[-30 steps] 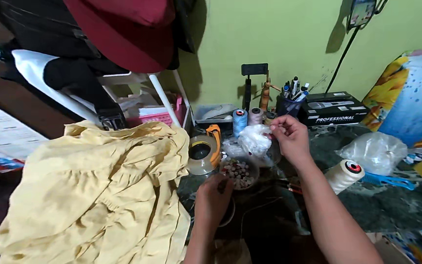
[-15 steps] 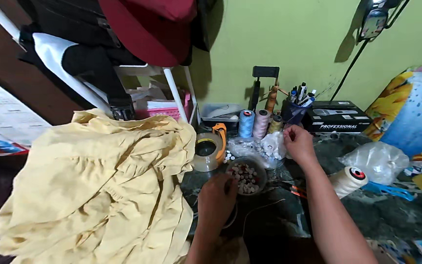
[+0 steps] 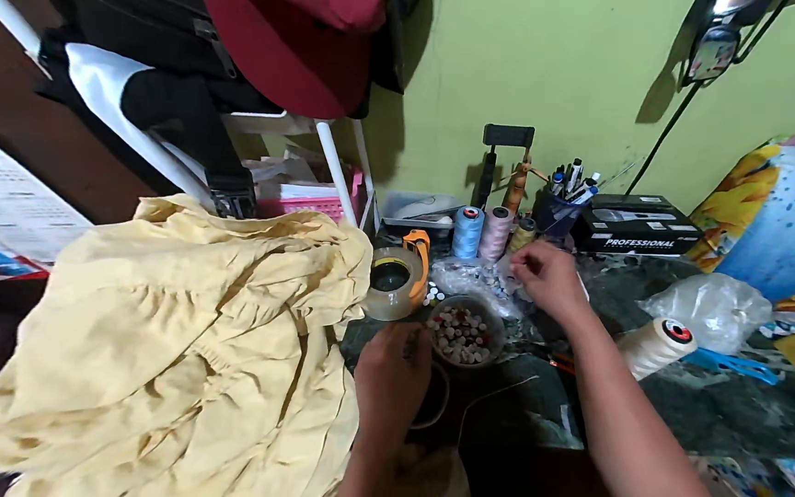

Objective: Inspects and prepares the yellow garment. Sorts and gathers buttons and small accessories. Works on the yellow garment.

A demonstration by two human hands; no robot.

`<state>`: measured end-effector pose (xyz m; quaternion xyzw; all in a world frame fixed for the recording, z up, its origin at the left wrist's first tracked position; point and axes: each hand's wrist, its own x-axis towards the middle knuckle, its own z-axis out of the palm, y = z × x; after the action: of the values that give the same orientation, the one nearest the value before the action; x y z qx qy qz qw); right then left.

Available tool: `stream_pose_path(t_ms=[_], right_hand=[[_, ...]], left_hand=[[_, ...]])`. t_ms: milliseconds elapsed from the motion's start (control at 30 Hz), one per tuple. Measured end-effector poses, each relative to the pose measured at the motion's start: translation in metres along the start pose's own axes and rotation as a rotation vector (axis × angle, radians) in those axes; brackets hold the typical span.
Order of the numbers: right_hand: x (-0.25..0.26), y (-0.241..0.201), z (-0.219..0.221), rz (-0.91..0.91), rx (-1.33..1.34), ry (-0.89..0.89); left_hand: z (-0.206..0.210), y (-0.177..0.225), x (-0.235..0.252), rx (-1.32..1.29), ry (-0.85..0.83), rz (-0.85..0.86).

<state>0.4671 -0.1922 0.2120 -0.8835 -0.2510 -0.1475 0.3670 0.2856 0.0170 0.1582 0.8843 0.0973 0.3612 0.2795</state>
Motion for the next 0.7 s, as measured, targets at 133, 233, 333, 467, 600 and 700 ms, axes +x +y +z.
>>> stream_pose_path(t_ms=[133, 233, 333, 467, 600, 700], right_hand=[[0.005, 0.004, 0.019, 0.177, -0.242, -0.31], [0.006, 0.002, 0.017, 0.228, -0.252, -0.303], [0.005, -0.003, 0.011, 0.238, -0.22, -0.289], [0.0, -0.014, 0.006, 0.143, -0.121, -0.16], [-0.01, -0.019, 0.011, -0.185, 0.181, -0.145], [-0.015, -0.03, 0.017, -0.239, 0.267, -0.444]], left_hand=[[-0.003, 0.003, -0.002, -0.017, -0.084, -0.045], [-0.002, 0.003, 0.0, -0.041, -0.13, -0.086], [-0.005, 0.002, 0.001, -0.081, -0.227, -0.114], [-0.001, 0.0, 0.002, -0.106, -0.26, -0.053], [-0.003, 0.002, 0.002, -0.131, -0.256, -0.026], [-0.001, -0.001, 0.0, -0.155, -0.244, 0.02]])
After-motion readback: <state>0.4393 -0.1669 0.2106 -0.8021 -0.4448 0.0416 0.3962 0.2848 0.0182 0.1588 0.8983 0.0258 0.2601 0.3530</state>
